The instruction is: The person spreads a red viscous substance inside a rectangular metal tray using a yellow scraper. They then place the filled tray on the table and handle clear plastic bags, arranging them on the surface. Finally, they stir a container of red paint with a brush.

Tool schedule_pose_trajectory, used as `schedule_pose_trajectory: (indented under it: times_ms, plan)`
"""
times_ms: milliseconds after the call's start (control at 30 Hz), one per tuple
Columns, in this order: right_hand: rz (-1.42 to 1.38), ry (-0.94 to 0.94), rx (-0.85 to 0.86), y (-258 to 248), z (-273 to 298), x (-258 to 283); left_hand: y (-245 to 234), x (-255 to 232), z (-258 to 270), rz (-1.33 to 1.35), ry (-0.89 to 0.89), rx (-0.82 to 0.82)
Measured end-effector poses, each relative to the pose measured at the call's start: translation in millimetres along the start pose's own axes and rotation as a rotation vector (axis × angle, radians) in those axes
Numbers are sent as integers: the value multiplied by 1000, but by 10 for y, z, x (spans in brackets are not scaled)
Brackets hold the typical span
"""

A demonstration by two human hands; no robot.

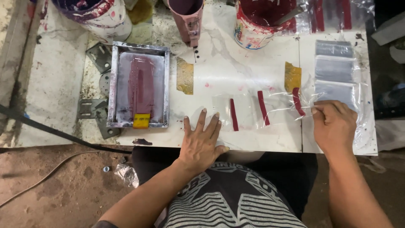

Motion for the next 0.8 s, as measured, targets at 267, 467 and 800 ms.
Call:
schedule_pose_trajectory:
  times_ms: [267,467,800]
  plan:
    - [-24,-12,-31,-230,-40,9,-87,39,-146,-22,97,-194]
    - [-132,20,-11,-277,-99,53,6,113,-304,106,86,-152]
    - [-191,86,-18,-344,-136,104,371,274,-556,91,62,-301]
Point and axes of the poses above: each hand's wrist, its own z-axis away from the middle knuckle, its own y-axis out of the palm, x = y × z, the point moved 1 cm from there along -z, towards the middle knuckle, and after that the axes turned 15 degrees about x, right-handed, at the moved point
